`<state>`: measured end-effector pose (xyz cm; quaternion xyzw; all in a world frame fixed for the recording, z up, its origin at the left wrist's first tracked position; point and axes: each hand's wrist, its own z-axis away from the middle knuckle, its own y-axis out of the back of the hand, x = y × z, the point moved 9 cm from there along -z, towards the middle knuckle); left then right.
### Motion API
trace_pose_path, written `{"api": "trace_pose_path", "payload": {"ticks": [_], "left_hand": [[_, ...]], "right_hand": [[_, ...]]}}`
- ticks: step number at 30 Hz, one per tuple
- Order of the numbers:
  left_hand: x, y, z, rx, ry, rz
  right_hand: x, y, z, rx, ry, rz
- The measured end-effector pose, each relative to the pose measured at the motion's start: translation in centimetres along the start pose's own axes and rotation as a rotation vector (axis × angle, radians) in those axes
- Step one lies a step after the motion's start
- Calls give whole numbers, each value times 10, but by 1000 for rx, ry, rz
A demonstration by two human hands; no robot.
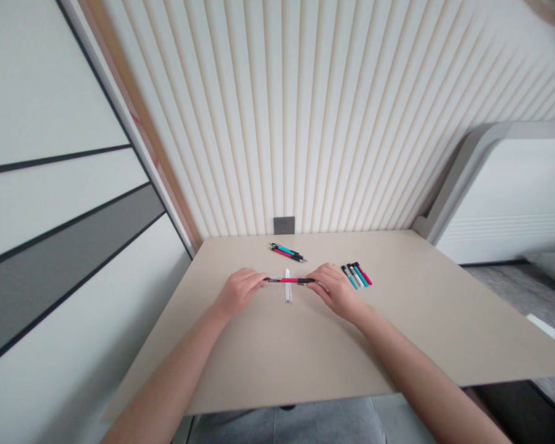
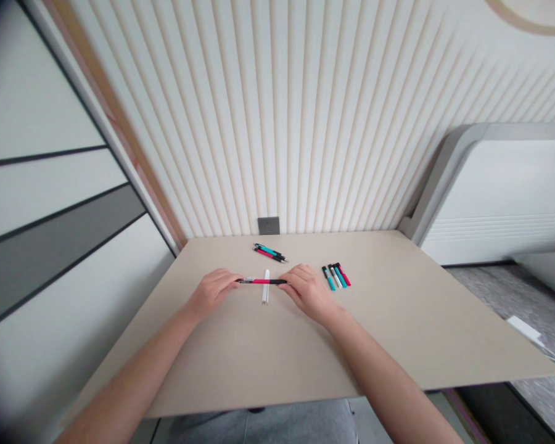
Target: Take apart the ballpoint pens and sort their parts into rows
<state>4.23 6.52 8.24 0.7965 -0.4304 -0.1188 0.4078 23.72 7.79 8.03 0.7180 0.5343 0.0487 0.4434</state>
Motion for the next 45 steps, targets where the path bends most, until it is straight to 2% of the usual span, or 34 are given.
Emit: {"api": "trace_pose_path", "payload": {"ticks": [5, 7, 9, 14, 18, 22, 25, 28, 32, 34, 36, 41, 45], "left_hand": [[10, 6, 3, 74, -95, -142], [13, 3, 4, 60, -122, -161], [15, -2, 4, 32, -130, -170], [11, -12, 0, -44, -69, -143], [3, -16, 0, -69, 43, 24], [-6, -18, 2, -90, 142, 152], [-7, -11, 1, -42, 105, 95], [-1, -2, 2, 9, 6, -27], [10, 1, 4, 10, -101, -131], [14, 0, 4, 0, -128, -155], [17, -2, 3, -9, -137, -164], [12, -8, -1, -22, -63, -122], [2, -14, -2, -43, 80, 52]], "right_hand": [[24, -25, 5, -151, -267, -311], [28, -37, 9, -234, -319, -348], [30, -40, 10, -258, -333, -307], [26, -26, 5, -119, -234, -62], [10, -13, 2, 1, -86, 105], [-3, -8, 1, 31, -16, 139], [-4, -8, 0, 22, -29, 82], [5, -16, 1, -51, -116, -75], [22, -36, 8, -238, -298, -287], [25, -43, 12, -318, -345, -331], [25, -44, 12, -339, -345, -323], [17, -23, 4, -151, -200, -83], [4, -11, 1, -25, -66, 96]]}}
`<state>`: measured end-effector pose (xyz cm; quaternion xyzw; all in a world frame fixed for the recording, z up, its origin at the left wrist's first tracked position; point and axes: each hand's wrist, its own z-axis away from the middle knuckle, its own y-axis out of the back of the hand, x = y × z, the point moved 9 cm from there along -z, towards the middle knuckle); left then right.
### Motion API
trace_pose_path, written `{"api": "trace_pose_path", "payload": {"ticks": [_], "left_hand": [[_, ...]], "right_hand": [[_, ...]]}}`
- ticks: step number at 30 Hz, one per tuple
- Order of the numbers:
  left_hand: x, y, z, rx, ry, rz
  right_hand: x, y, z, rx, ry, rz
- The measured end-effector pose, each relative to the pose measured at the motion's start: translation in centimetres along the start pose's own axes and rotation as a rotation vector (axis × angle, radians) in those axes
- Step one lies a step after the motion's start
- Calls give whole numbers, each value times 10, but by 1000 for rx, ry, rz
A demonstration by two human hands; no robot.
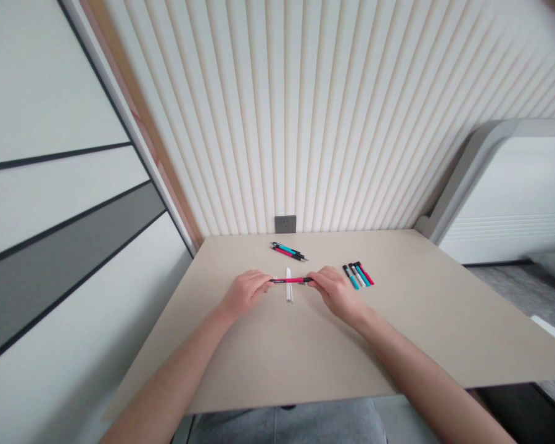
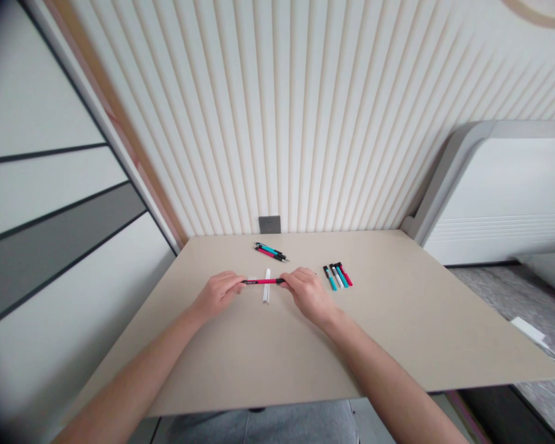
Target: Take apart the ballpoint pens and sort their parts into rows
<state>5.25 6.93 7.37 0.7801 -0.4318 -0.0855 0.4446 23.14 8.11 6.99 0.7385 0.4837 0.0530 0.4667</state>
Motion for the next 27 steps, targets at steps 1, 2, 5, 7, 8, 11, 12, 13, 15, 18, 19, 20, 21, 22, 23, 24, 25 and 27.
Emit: {"api": "trace_pose_path", "payload": {"ticks": [1, 2, 5, 7, 8, 11, 12, 13, 15, 18, 19, 20, 21, 22, 23, 24, 25, 27], "left_hand": [[-3, -2, 0, -10, 36, 51], [-6, -2, 0, -13, 66, 90], [-7, 2, 1, 12, 61, 87], [-4, 6, 2, 35, -4, 11], [-1, 8, 2, 44, -38, -27], [3, 10, 4, 58, -101, -99], [4, 10, 4, 57, -110, -113], [4, 10, 4, 55, -114, -122], [5, 8, 3, 48, -105, -125], [2, 6, 2, 43, -61, -76], [1, 5, 1, 36, -40, -47], [-1, 4, 1, 23, -15, -12], [-4, 1, 1, 4, 15, 26], [-7, -1, 1, -16, 49, 63], [-10, -2, 2, -30, 80, 93], [-13, -2, 2, -36, 103, 113], [-15, -1, 3, -34, 112, 121], [-15, 3, 4, -10, 83, 98]], "right_hand": [[-3, 2, 0, 22, 21, 17], [-5, 5, 0, 38, 32, 22], [-7, 7, -1, 46, 18, -15], [-3, 2, -1, -5, -23, -102], [0, -2, -1, -44, -54, -158], [14, -18, 2, -171, -190, -296], [18, -23, 4, -205, -231, -318], [21, -26, 5, -230, -261, -330], [23, -28, 6, -239, -284, -325], [18, -17, 3, -142, -229, -248], [15, -12, 2, -100, -191, -212], [12, -7, 1, -62, -149, -177], [8, -4, 0, -29, -111, -148], [5, -1, 0, -3, -77, -127], [3, 1, 0, 13, -53, -121], [2, 2, 0, 20, -41, -132], [2, 3, 0, 21, -44, -159], [7, 1, 0, 3, -99, -241]]}}
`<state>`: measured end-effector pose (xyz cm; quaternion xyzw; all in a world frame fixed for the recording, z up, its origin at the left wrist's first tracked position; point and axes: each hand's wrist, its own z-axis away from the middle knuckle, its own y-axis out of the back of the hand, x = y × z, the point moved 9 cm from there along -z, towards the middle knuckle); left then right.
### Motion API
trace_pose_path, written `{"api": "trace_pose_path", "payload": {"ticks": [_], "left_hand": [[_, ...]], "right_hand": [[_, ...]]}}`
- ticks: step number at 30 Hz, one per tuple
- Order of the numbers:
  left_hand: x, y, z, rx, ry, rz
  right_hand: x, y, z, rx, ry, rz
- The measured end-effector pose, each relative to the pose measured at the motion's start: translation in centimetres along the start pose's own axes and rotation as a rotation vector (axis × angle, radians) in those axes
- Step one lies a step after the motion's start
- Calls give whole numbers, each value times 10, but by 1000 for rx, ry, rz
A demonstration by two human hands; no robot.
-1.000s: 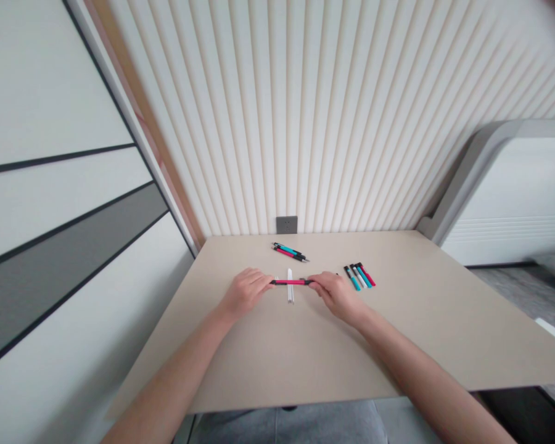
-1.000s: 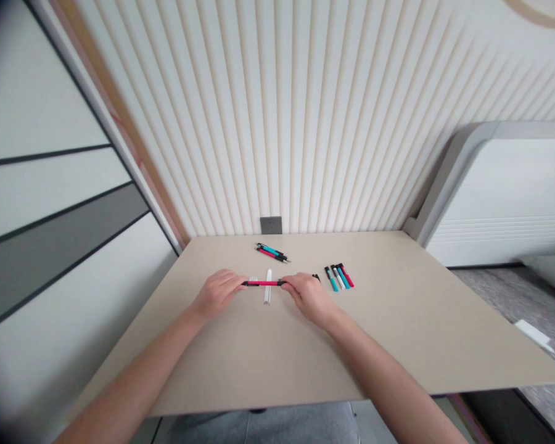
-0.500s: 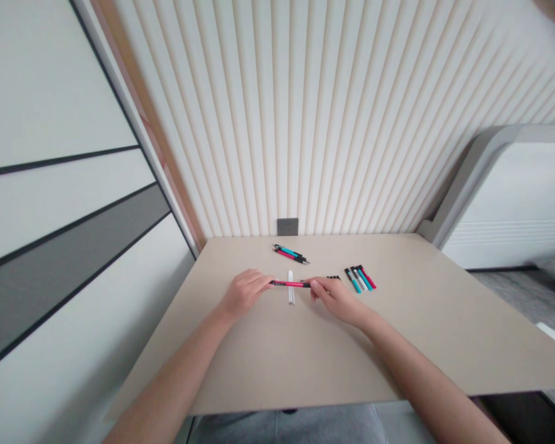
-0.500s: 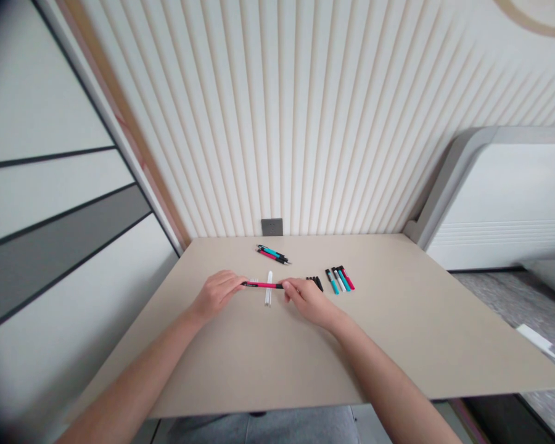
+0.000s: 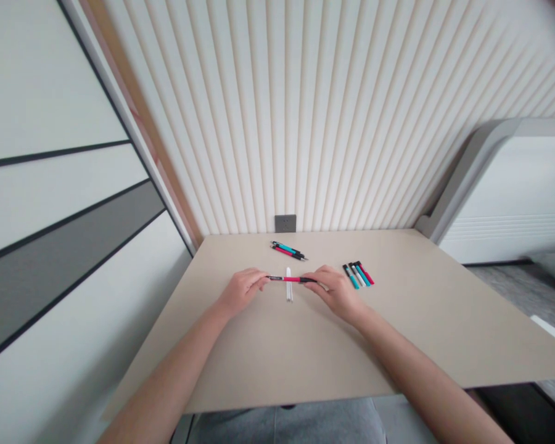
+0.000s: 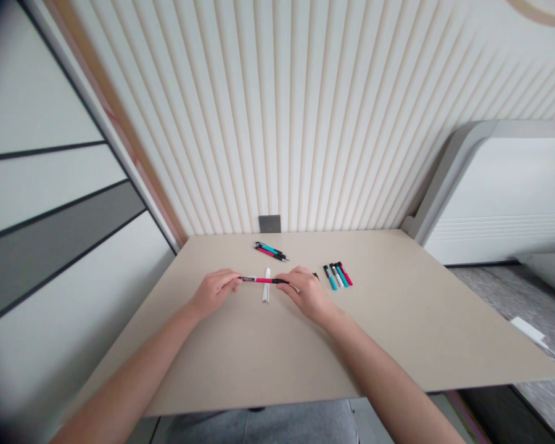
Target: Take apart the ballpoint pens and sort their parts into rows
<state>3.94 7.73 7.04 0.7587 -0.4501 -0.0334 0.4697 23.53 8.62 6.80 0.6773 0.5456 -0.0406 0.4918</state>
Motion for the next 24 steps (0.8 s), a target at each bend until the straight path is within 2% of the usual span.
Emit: {"api": "trace_pose_path", "payload": {"ticks": [6, 9, 12, 19, 22, 24], "left_hand": [[13, 11, 2, 66, -164, -173], [17, 12, 2, 78, -197, -230], [18, 12, 3, 80, -207, -251], [16, 8, 3, 56, -183, -188], [17, 4, 2, 33, -184, -152], [16, 5, 2, 46, -189, -157]], "right_hand": [[36, -19, 5, -134, -338, -278], [43, -33, 9, -233, -426, -407], [42, -31, 8, -207, -419, -399], [30, -9, 4, -104, -267, -173], [32, -8, 5, -113, -240, -133], [38, -16, 7, -163, -292, -204]]}}
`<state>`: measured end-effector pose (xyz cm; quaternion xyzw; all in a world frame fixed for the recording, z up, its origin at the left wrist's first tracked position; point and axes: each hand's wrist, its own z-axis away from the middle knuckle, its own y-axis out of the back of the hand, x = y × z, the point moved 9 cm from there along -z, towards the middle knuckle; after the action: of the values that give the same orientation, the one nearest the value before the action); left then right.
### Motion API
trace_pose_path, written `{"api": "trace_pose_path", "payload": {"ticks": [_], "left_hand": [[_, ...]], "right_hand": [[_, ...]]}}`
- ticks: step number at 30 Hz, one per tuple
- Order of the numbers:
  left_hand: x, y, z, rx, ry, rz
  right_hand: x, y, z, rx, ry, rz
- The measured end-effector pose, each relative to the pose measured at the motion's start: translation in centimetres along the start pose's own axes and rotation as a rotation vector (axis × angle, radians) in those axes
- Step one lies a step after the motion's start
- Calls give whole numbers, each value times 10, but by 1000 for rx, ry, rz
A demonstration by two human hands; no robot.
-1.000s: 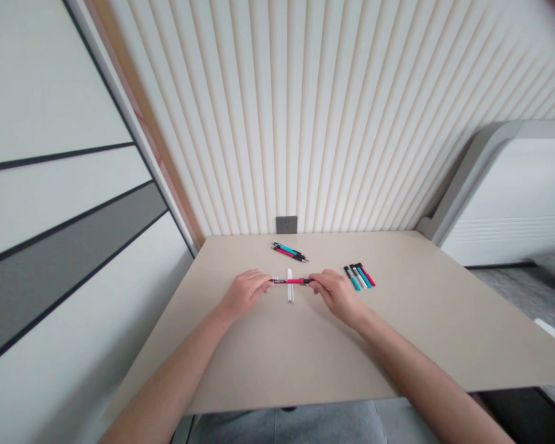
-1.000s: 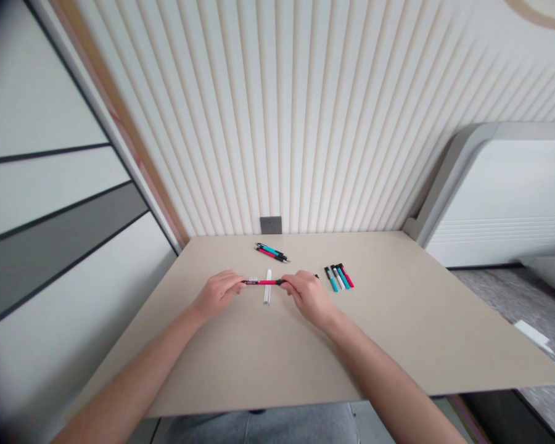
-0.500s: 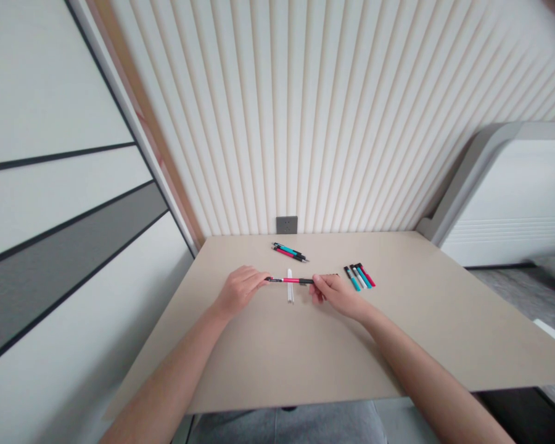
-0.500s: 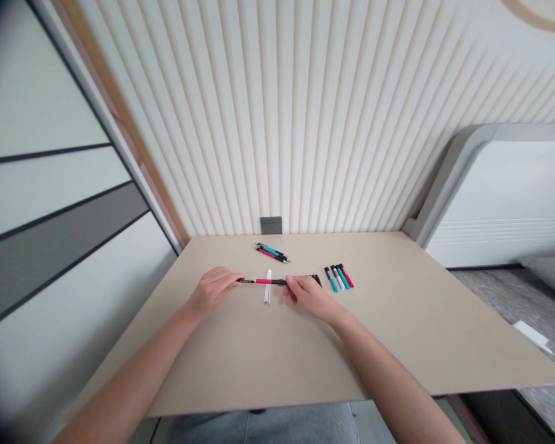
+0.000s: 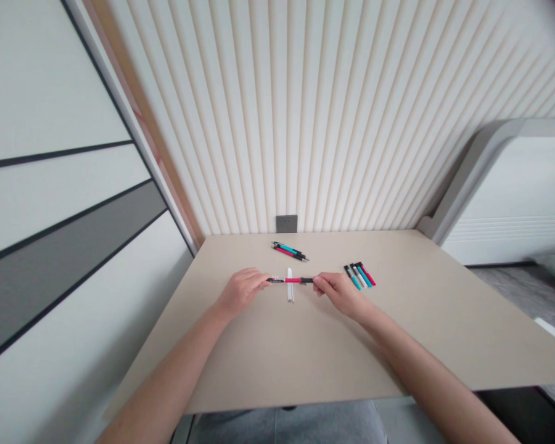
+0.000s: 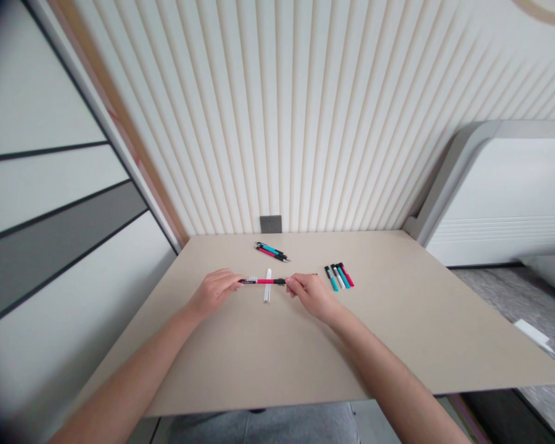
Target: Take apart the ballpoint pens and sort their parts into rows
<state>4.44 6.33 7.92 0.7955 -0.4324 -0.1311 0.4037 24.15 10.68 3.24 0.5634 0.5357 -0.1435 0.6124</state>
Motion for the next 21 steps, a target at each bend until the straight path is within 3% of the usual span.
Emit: {"api": "trace_pose_path", "payload": {"ticks": [5, 7, 9, 16, 21], "left_hand": [[3, 7, 4, 49, -59, -88], [5, 9, 5, 60, -75, -102], [7, 7, 3, 50, -69, -95], [1, -10, -4, -59, 54, -32], [0, -11, -7, -119, 100, -100]], "right_hand": [[-3, -32, 4, -294, -76, -410], [-8, -37, 5, -348, -85, -491], [-9, -32, 4, -299, -77, -419], [-19, 2, 2, 84, 95, 205], [-24, -2, 3, 102, 103, 280]]}}
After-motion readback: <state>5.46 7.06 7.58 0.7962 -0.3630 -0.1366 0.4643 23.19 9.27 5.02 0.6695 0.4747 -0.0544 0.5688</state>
